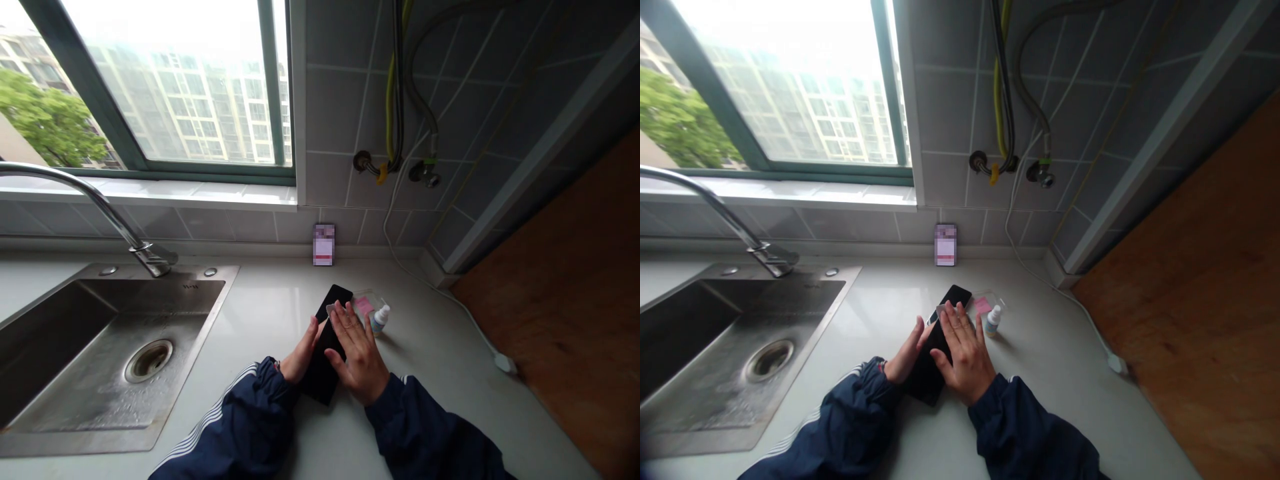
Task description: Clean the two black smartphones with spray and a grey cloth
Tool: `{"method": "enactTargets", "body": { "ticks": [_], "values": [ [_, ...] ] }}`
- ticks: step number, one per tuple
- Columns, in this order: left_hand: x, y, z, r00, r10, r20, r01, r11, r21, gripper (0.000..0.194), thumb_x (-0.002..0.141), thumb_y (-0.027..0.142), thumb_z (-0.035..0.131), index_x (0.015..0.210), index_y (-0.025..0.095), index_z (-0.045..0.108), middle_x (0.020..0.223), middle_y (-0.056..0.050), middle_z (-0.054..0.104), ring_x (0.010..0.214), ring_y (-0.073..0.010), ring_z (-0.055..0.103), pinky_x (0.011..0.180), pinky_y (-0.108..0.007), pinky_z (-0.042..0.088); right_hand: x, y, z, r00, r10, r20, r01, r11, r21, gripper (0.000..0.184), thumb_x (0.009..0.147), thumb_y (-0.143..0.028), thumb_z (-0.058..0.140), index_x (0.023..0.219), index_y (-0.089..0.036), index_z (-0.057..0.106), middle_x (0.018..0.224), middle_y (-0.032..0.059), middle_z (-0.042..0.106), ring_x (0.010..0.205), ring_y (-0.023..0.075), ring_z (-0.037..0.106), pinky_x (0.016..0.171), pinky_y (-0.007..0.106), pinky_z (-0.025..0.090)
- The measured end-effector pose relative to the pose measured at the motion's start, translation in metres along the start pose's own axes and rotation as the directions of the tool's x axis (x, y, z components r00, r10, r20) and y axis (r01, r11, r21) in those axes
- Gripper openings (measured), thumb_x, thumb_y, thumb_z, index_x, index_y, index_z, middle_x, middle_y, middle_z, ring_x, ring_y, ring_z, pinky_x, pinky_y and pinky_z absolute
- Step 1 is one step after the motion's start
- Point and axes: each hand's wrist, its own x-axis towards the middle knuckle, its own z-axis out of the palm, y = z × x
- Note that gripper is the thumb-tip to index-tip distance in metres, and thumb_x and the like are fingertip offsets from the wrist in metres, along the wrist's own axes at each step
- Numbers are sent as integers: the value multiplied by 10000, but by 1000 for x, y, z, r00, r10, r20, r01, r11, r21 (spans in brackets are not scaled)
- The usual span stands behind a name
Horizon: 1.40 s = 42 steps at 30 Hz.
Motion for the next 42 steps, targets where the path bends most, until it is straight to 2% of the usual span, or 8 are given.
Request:
{"method": "enactTargets", "body": {
  "ticks": [7,14,20,24,27,31,36,42],
  "values": [
    [1,-8,-11,991,-83,-102,77,995,-64,632,978,618,351,1324,189,659,1416,-84,604,1482,-248,325,1251,-391,107,-2,-11,-3,982,-130,137,127,991,35,757,1000,-441,478,1606,-150,131,1635,134,224,1532,326,150,1211,644,81],
    [1,1,-6,954,-220,-204,179,963,-203,768,955,692,288,1082,101,762,1003,-154,764,1253,-324,602,1082,-436,402,-1,-18,-9,943,-257,211,233,964,131,774,969,-492,529,1589,-144,222,1600,139,315,1521,308,211,1210,648,76],
    [3,13,-8,956,-113,-271,56,976,-210,766,862,758,454,1148,96,714,895,-153,769,869,-303,739,867,-404,558,0,-24,-14,920,-318,230,268,937,224,696,960,-472,536,1555,-171,333,1570,124,389,1509,279,256,1218,598,-46],
    [2,22,-8,957,-89,-277,35,981,-193,821,890,771,344,1146,78,702,949,-190,763,723,-270,726,720,-384,571,1,-31,-21,899,-369,235,297,909,291,620,975,-486,511,1510,-187,419,1528,98,464,1487,269,317,1200,571,-159],
    [1,28,-8,962,-88,-258,36,979,-202,892,876,805,283,1131,52,687,1009,-234,747,636,-263,700,640,-404,566,2,-34,-23,888,-390,246,306,897,319,584,978,-481,510,1483,-195,456,1509,77,494,1483,251,329,1213,546,-155],
    [2,29,-10,968,-88,-234,34,974,-226,910,878,808,260,1220,56,644,1065,-239,737,658,-273,710,662,-423,575,0,-30,-18,904,-374,209,310,908,283,484,989,-381,507,1440,-207,509,1489,55,522,1477,227,343,1231,522,-123],
    [4,25,-12,971,-79,-227,7,953,-302,869,918,757,268,1357,70,569,1126,-224,729,908,-327,732,904,-475,539,-1,-17,-9,943,-288,166,263,951,161,480,1008,-320,485,1475,-207,465,1531,63,462,1489,233,315,1226,549,-112],
    [5,20,-8,988,-82,-133,35,944,-327,825,926,726,347,1425,92,523,1222,-199,702,1115,-345,674,1055,-465,444,-2,-7,-2,976,-145,161,141,989,35,659,1039,-453,407,1592,-157,206,1624,132,259,1527,306,187,1202,644,153]
  ]
}}
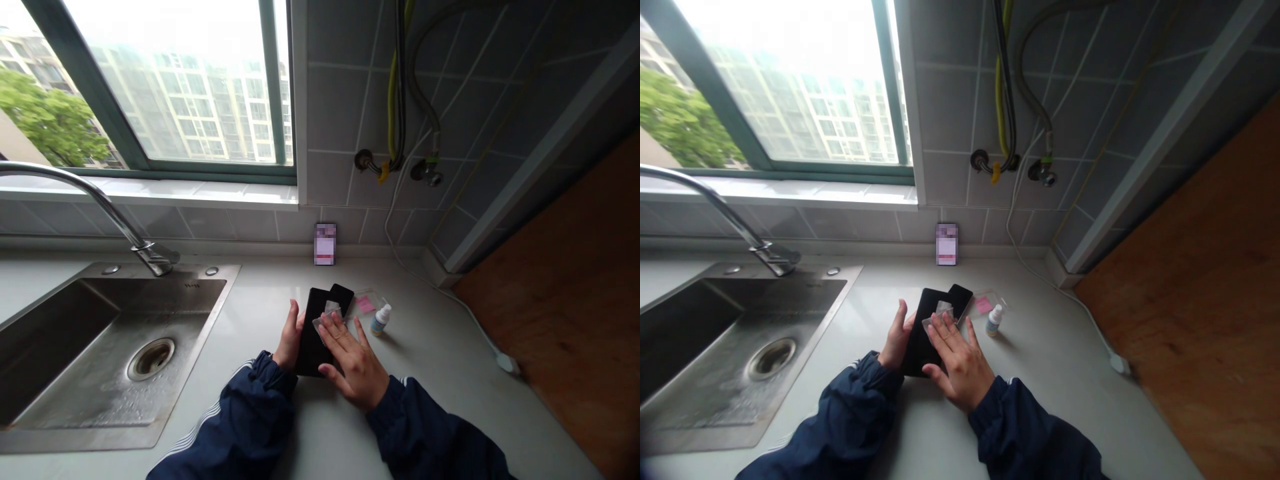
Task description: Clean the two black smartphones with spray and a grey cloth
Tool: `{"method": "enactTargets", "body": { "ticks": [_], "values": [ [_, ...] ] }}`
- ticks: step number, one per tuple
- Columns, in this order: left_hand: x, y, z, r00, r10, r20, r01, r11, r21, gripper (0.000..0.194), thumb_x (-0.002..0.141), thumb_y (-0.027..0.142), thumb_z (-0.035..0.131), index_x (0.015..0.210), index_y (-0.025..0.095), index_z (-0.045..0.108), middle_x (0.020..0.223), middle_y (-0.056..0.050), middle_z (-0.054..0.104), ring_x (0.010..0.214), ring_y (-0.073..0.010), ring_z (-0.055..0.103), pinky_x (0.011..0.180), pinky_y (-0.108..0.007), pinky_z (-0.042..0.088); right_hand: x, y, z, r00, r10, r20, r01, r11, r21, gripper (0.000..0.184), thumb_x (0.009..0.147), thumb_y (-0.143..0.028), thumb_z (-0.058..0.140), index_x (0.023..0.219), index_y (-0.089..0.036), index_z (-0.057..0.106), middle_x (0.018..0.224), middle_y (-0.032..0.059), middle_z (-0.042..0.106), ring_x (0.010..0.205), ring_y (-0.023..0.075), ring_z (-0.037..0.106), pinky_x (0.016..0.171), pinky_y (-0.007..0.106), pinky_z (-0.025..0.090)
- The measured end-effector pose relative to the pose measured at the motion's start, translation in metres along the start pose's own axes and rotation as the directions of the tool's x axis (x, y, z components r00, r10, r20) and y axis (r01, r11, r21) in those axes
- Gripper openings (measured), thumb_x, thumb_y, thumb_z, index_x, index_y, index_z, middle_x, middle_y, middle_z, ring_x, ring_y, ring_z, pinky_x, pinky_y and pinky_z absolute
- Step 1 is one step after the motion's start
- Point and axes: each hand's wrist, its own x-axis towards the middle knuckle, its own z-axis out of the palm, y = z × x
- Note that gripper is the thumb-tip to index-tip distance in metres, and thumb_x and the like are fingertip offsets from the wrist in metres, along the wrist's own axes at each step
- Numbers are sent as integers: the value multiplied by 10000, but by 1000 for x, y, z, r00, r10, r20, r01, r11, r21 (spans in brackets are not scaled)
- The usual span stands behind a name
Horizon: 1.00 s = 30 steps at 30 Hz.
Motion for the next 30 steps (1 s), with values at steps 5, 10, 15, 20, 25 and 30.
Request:
{"method": "enactTargets", "body": {
  "ticks": [5,10,15,20,25,30],
  "values": [
    [-1,-7,3,1000,7,22,-9,997,77,781,929,696,404,1452,126,511,1279,-174,682,1194,-354,630,1095,-466,404,-1,3,4,994,86,-70,-87,996,-25,764,1037,-559,295,1605,-103,61,1647,173,155,1532,347,120,1181,648,218],
    [-1,-16,3,996,40,73,-52,985,165,738,958,669,357,1471,160,504,1398,-132,614,1345,-341,512,1181,-452,301,0,7,4,980,141,-141,-144,989,-15,751,1043,-530,303,1609,-119,30,1650,173,153,1533,351,108,1197,633,188],
    [-4,-21,4,984,119,131,-157,929,334,700,983,646,285,1513,219,445,1581,-44,410,1509,-261,260,1255,-367,124,0,6,5,983,127,-131,-126,992,16,754,1042,-542,290,1610,-120,28,1649,176,154,1532,354,109,1191,637,199],
    [-4,-26,3,977,123,174,-190,872,451,688,994,630,229,1544,245,380,1633,-13,297,1533,-237,176,1265,-376,79,0,3,3,988,103,-111,-97,994,56,759,1040,-553,273,1610,-109,41,1657,164,135,1536,344,85,1215,599,173],
    [-4,-31,2,978,124,168,-196,822,535,655,1010,593,221,1554,253,353,1654,-6,229,1543,-240,104,1269,-390,27,-1,5,3,986,91,-141,-82,994,71,707,1053,-485,302,1612,-126,62,1659,155,145,1537,336,106,1214,593,189],
    [-6,-31,5,972,97,216,-204,807,554,656,1021,572,164,1571,244,307,1652,-16,234,1540,-236,116,1271,-398,44,-1,9,4,973,137,-184,-124,989,82,679,1051,-413,356,1613,-146,85,1649,138,207,1534,321,138,1220,588,187]
  ]
}}
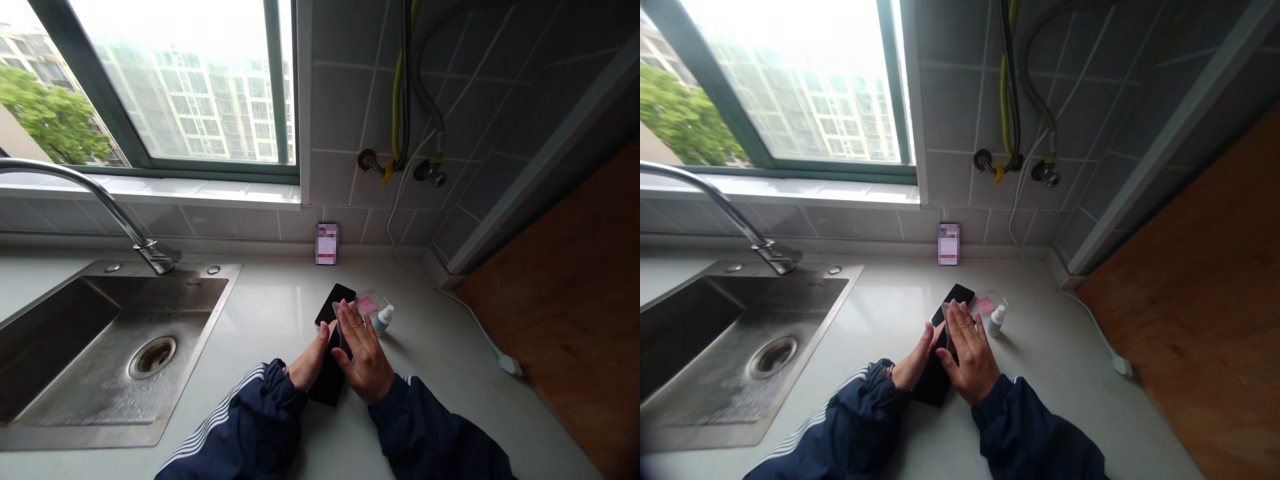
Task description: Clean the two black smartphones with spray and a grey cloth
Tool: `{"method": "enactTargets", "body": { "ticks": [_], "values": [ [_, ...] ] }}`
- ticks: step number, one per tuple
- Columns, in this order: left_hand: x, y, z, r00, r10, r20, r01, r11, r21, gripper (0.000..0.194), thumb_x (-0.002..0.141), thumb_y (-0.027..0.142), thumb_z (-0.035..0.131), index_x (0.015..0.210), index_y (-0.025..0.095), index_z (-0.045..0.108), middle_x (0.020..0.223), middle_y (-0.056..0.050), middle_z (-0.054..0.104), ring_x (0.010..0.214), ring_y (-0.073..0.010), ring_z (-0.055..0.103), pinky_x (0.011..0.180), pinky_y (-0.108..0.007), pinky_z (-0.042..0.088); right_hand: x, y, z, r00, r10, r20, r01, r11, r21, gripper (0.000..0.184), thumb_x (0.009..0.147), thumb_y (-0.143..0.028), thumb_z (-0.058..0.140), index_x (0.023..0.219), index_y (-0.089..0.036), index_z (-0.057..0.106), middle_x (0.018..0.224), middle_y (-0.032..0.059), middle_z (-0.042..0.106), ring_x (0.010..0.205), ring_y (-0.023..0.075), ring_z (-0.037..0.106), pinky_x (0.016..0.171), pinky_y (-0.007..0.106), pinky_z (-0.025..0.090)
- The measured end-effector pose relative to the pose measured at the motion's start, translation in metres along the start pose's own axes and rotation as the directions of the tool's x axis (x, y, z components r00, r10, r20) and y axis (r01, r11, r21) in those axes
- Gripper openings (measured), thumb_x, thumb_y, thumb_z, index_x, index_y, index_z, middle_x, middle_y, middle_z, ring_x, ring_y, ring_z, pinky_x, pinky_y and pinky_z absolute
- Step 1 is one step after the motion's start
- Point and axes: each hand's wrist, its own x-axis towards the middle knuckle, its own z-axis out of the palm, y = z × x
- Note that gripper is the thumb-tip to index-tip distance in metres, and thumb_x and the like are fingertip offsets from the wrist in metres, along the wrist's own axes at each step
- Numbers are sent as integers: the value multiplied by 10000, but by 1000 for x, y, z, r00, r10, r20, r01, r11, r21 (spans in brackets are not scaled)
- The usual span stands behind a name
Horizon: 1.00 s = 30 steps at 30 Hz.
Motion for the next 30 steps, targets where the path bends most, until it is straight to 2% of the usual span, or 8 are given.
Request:
{"method": "enactTargets", "body": {
  "ticks": [6,9,12,17,20,22,26,30],
  "values": [
    [0,-5,-3,997,-32,-65,36,997,62,703,1010,605,162,1579,210,285,1663,-16,179,1542,-209,76,1270,-364,30,0,0,-1,999,-29,34,28,999,26,637,1050,-374,370,1609,-171,144,1649,113,214,1535,311,141,1215,585,218],
    [1,-4,-4,990,-97,-106,101,994,34,792,977,672,188,1579,165,280,1654,-47,211,1541,-221,82,1269,-377,16,0,-1,0,995,-71,70,69,997,38,626,1048,-383,377,1604,-178,178,1641,106,243,1535,311,141,1208,596,234],
    [2,-2,-3,980,-151,-129,146,988,-43,857,945,725,217,1557,137,337,1624,-74,297,1535,-247,112,1267,-402,43,0,-3,0,991,-102,85,97,994,57,616,1048,-395,372,1596,-165,209,1631,111,271,1534,306,151,1205,604,237],
    [1,-9,-9,971,-193,-141,164,967,-194,781,965,697,232,1442,160,538,1497,-97,516,1490,-267,289,1257,-417,118,0,-7,-2,983,-155,99,146,985,87,592,1042,-389,393,1574,-158,273,1608,115,323,1528,293,185,1200,622,231],
    [1,-14,-13,959,-232,-164,168,930,-328,761,948,711,306,1361,154,620,1384,-119,627,1449,-286,384,1257,-436,136,0,-9,-4,974,-190,126,180,980,91,588,1032,-381,418,1564,-158,301,1597,116,340,1525,294,192,1195,639,219],
    [2,-13,-14,954,-237,-186,149,907,-393,754,924,720,377,1310,134,655,1314,-143,672,1402,-296,458,1251,-434,175,0,-10,-4,966,-212,148,200,976,88,598,1027,-387,430,1563,-155,301,1595,118,343,1525,295,192,1195,645,208],
    [6,1,-9,958,-150,-244,39,911,-409,719,915,701,441,1262,115,672,1262,-146,697,1314,-314,551,1210,-425,279,0,-12,-3,954,-232,190,221,972,75,616,1029,-392,433,1574,-156,269,1601,119,325,1526,292,191,1206,642,169],
    [8,9,-7,968,-139,-209,24,880,-474,763,887,719,477,1299,99,644,1257,-161,696,1299,-340,557,1191,-447,303,-1,-12,-2,965,-186,184,183,983,32,615,1036,-377,426,1585,-175,236,1612,106,303,1528,287,190,1216,633,134]
  ]
}}
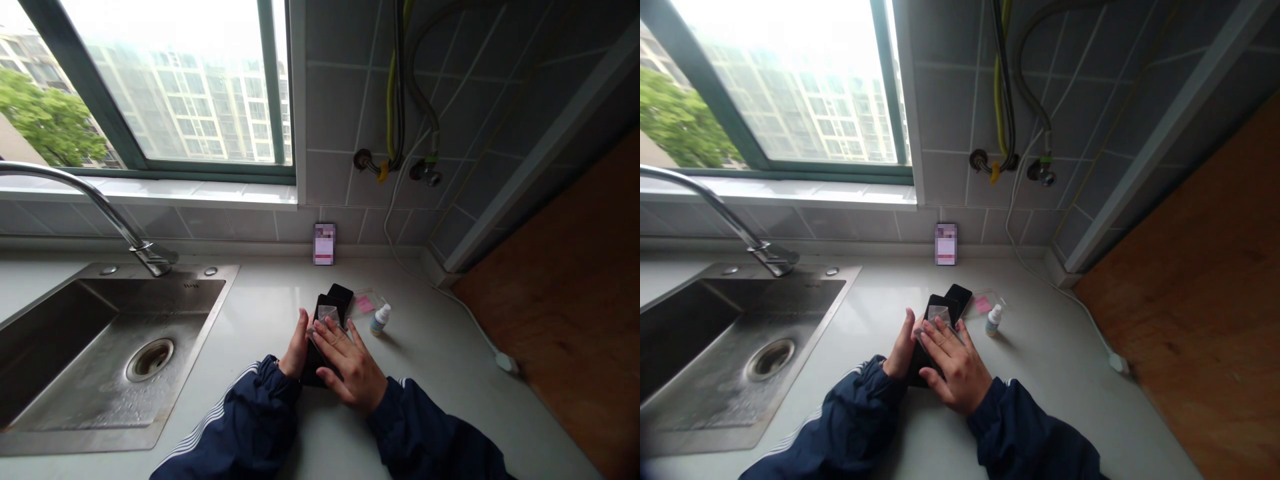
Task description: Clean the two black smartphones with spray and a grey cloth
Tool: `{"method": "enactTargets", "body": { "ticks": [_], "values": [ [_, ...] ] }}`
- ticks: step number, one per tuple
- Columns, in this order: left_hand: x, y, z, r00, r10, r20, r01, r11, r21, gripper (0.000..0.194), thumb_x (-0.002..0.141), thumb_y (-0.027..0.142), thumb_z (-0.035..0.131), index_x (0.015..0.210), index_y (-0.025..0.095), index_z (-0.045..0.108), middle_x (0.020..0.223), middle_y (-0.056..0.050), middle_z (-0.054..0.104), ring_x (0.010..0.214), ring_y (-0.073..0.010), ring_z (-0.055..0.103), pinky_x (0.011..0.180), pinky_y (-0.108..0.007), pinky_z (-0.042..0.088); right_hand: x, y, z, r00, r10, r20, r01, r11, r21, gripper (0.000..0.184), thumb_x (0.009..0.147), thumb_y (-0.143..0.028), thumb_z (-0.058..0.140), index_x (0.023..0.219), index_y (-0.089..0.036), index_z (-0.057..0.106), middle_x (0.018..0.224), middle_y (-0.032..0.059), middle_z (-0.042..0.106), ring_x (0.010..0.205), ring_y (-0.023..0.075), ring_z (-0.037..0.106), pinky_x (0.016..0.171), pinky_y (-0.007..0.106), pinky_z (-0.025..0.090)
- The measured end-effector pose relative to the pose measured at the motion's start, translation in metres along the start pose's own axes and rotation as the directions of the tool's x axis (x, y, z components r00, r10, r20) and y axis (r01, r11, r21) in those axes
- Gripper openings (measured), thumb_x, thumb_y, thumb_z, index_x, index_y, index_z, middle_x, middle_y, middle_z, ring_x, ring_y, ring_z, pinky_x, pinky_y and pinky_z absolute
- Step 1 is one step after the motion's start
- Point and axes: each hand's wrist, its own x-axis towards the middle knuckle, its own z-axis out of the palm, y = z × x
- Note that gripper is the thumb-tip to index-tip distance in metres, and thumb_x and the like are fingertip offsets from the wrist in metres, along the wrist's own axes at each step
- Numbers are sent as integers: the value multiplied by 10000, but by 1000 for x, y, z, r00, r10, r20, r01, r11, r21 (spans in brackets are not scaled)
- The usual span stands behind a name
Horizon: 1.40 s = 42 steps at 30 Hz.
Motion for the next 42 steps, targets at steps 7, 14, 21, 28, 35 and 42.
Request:
{"method": "enactTargets", "body": {
  "ticks": [7,14,21,28,35,42],
  "values": [
    [-1,0,-2,998,-21,62,25,998,-64,743,930,669,448,1452,144,517,1322,-159,662,1276,-342,579,1164,-466,334,0,8,0,975,155,-160,-163,986,-35,622,1047,-349,388,1603,-182,164,1624,125,278,1522,304,204,1205,643,147],
    [-1,0,0,998,-19,54,22,997,-68,743,925,672,455,1467,166,503,1330,-151,660,1252,-344,598,1146,-458,357,1,12,-1,963,169,-209,-177,984,-21,653,1041,-341,412,1609,-181,131,1626,133,266,1524,314,186,1205,624,187],
    [-1,3,-3,1000,-9,15,11,993,-122,788,904,694,473,1466,142,496,1305,-168,670,1211,-353,624,1124,-473,386,0,4,-1,985,112,-129,-113,994,0,600,1035,-347,428,1587,-201,245,1597,117,335,1515,304,220,1201,635,190],
    [1,13,-6,997,41,-58,-49,989,-140,833,894,738,424,1402,88,537,1184,-202,712,1105,-361,676,1041,-502,460,0,-7,-4,998,-8,-58,10,1000,26,482,1011,-360,492,1460,-185,477,1531,93,454,1493,269,299,1223,623,110],
    [2,15,-13,997,27,-75,-38,988,-149,850,887,754,409,1401,88,527,1131,-202,726,986,-351,714,942,-491,520,2,-11,-10,992,-84,-92,91,993,81,401,967,-326,556,1344,-196,601,1415,99,592,1427,260,429,1230,593,127],
    [4,15,-15,996,36,-85,-48,989,-137,841,897,746,394,1398,85,529,1122,-205,727,947,-347,721,906,-487,536,2,-11,-9,995,-76,-72,82,993,84,369,978,-314,540,1316,-188,615,1423,95,585,1434,239,419,1237,555,149]
  ]
}}
